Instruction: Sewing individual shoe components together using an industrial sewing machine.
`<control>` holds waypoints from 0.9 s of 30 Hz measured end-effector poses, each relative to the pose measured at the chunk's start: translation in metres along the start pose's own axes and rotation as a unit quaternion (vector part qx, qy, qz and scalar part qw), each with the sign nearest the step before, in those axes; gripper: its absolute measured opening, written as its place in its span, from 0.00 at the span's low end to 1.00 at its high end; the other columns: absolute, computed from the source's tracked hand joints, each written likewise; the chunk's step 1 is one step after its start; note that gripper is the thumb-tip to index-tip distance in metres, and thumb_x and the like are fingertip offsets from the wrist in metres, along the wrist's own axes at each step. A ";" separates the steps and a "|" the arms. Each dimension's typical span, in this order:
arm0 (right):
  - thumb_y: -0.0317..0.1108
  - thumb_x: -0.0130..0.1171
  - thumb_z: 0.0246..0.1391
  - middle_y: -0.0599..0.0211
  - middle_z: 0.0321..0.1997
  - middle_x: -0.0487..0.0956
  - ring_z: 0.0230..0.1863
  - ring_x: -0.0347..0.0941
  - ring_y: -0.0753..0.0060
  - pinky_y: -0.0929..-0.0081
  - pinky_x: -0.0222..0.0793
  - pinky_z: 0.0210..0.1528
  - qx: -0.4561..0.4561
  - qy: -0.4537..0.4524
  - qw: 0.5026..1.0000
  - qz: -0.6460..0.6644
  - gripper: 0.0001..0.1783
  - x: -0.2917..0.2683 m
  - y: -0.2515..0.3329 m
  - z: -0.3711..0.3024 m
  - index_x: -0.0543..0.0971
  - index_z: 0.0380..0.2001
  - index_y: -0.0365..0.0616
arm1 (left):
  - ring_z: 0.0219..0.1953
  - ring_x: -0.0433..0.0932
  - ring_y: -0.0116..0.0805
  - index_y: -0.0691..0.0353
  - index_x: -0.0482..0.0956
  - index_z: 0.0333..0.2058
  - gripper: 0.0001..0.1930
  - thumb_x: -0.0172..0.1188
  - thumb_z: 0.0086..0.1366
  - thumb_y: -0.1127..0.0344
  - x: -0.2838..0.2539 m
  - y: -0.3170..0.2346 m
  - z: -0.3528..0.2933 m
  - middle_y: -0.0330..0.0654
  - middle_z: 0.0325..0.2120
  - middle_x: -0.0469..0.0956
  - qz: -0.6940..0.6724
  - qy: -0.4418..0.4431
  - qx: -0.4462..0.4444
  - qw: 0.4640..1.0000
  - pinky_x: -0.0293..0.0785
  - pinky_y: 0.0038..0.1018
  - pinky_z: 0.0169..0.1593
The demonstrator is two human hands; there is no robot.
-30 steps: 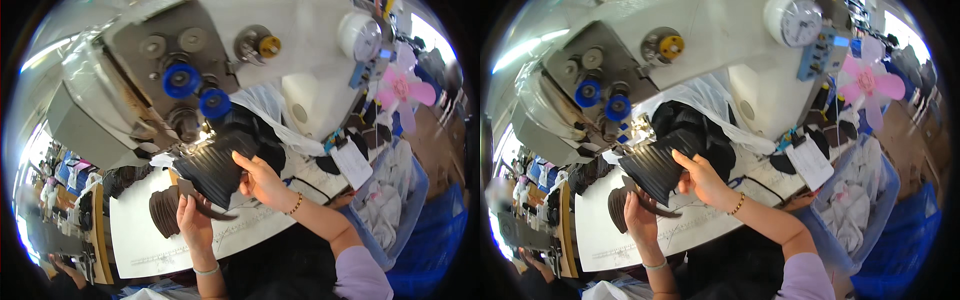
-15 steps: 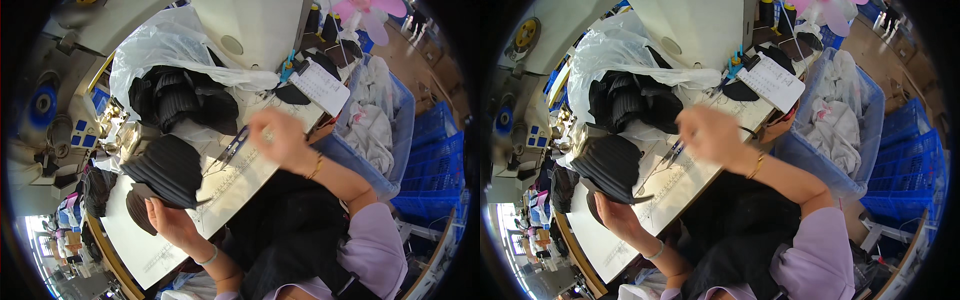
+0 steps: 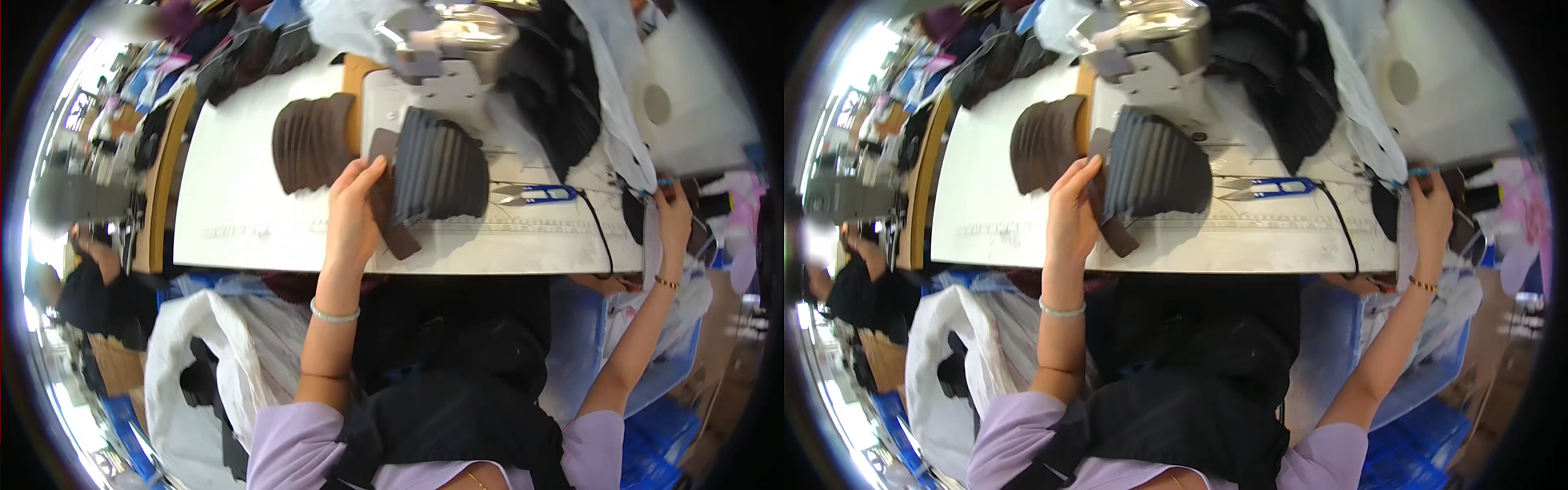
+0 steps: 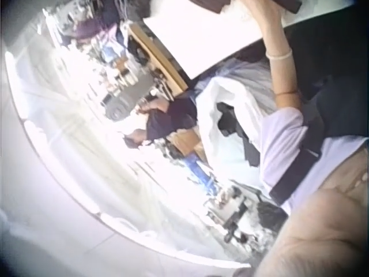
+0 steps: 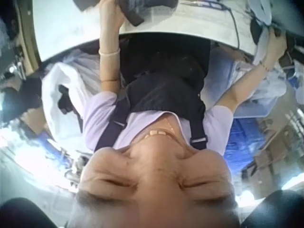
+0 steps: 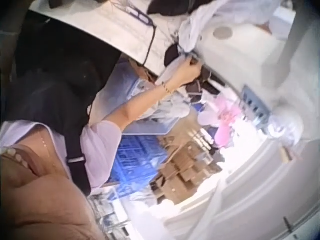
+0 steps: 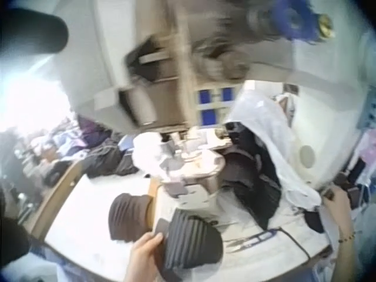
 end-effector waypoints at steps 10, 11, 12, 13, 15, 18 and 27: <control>0.39 0.61 0.58 0.62 0.37 0.81 0.38 0.76 0.77 0.78 0.70 0.43 0.028 -0.072 0.989 0.127 0.17 -0.024 -0.011 0.022 0.78 0.45 0.39 | 0.31 0.77 0.32 0.72 0.77 0.36 0.13 0.62 0.63 0.65 -0.011 -0.026 0.023 0.45 0.29 0.79 0.369 -0.114 0.197 0.901 0.73 0.29 0.36; 0.39 0.61 0.58 0.62 0.37 0.81 0.38 0.76 0.77 0.78 0.70 0.43 0.027 -0.077 0.988 0.128 0.17 -0.029 -0.010 0.022 0.78 0.45 0.39 | 0.31 0.78 0.39 0.72 0.78 0.35 0.13 0.63 0.61 0.64 -0.006 -0.040 0.026 0.50 0.30 0.78 0.410 -0.138 0.247 0.867 0.73 0.31 0.38; 0.39 0.61 0.59 0.63 0.38 0.81 0.38 0.75 0.77 0.79 0.70 0.43 0.037 -0.093 0.983 0.153 0.17 -0.037 -0.012 0.022 0.78 0.45 0.38 | 0.32 0.78 0.42 0.72 0.78 0.35 0.13 0.63 0.61 0.64 0.000 -0.053 0.028 0.50 0.31 0.78 0.427 -0.158 0.286 0.843 0.73 0.32 0.39; 0.39 0.61 0.59 0.64 0.38 0.81 0.38 0.75 0.77 0.79 0.70 0.44 0.048 -0.117 0.976 0.178 0.16 -0.047 -0.015 0.020 0.78 0.45 0.38 | 0.33 0.78 0.44 0.72 0.78 0.35 0.13 0.63 0.61 0.64 0.007 -0.066 0.031 0.51 0.31 0.78 0.439 -0.175 0.330 0.817 0.73 0.33 0.40; 0.37 0.61 0.60 0.69 0.37 0.79 0.38 0.73 0.80 0.81 0.69 0.44 0.007 -0.183 0.964 0.194 0.15 -0.059 0.003 0.002 0.77 0.43 0.36 | 0.37 0.78 0.48 0.71 0.79 0.37 0.16 0.62 0.62 0.60 0.006 -0.078 0.049 0.51 0.33 0.77 0.500 -0.185 0.324 0.782 0.72 0.36 0.42; 0.30 0.60 0.59 0.77 0.30 0.71 0.32 0.65 0.86 0.86 0.63 0.36 -0.026 -0.226 0.937 0.267 0.09 -0.051 0.066 -0.038 0.75 0.41 0.41 | 0.48 0.71 0.54 0.68 0.70 0.54 0.25 0.60 0.62 0.60 -0.016 -0.086 0.049 0.56 0.45 0.70 0.606 -0.245 0.329 0.681 0.69 0.39 0.51; 0.18 0.66 0.49 0.73 0.27 0.76 0.25 0.68 0.90 0.90 0.64 0.26 -0.212 -0.230 0.837 0.450 0.18 -0.139 0.182 -0.063 0.74 0.43 0.38 | 0.32 0.70 0.35 0.64 0.78 0.46 0.21 0.68 0.51 0.78 0.210 -0.158 -0.127 0.42 0.34 0.72 0.424 0.030 0.805 0.413 0.66 0.26 0.36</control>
Point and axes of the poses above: each hand's wrist, its own z-axis towards the middle knuckle, its own x-axis out of the palm, y = z × x, the point moved 6 cm from there along z, towards the middle knuckle
